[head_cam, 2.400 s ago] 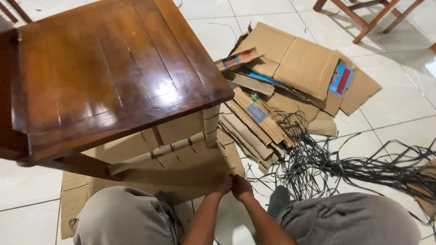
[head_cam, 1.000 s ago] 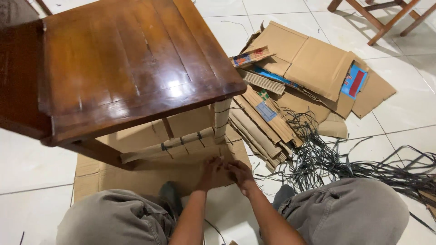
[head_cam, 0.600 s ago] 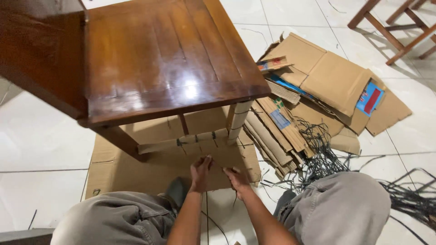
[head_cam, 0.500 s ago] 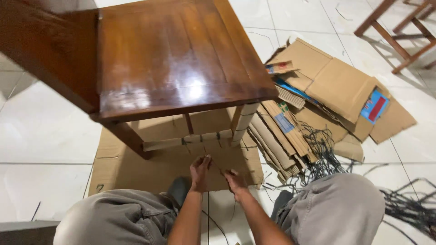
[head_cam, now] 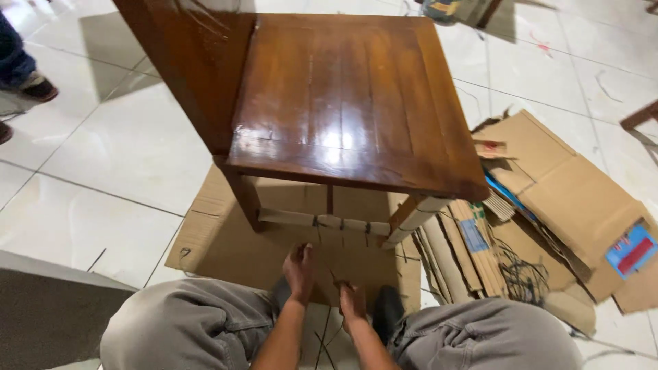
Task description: Wrapping the legs of a wooden chair with protective material and securing them with wire ties
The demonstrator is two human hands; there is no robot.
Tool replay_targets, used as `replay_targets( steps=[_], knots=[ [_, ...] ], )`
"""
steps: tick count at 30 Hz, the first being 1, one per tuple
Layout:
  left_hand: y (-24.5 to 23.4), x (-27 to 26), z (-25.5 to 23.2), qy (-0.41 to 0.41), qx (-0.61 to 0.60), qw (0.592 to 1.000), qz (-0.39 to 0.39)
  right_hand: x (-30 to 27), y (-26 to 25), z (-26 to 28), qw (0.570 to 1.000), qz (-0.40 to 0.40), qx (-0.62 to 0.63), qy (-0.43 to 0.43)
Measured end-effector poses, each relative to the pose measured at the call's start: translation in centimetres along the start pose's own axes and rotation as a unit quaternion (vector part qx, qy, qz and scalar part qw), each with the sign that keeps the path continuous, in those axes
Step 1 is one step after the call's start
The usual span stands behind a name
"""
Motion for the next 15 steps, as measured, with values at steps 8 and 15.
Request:
replay_targets(
  steps=[8, 15],
  knots=[
    [-2.6, 3.5, -12.2, 0.353, 0.291, 0.889, -0.001, 0.5, 4.2, -0.6, 0.995, 0.053, -0.076, 0.026],
    [-2.7, 8.7, -11.3, 0.425, 0.353, 0.83, 0.08, 0.2, 8.3, 1.0, 0.984, 0.149, 0.059, 0.077]
  ],
)
Point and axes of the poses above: each hand's wrist, its own x-axis towards the middle knuckle, its own y-axis out of the palm, z = x × y, the point moved 9 cm from there along x, towards the middle knuckle, and after that the axes turned 9 degrees about y, right-handed, at the moved point
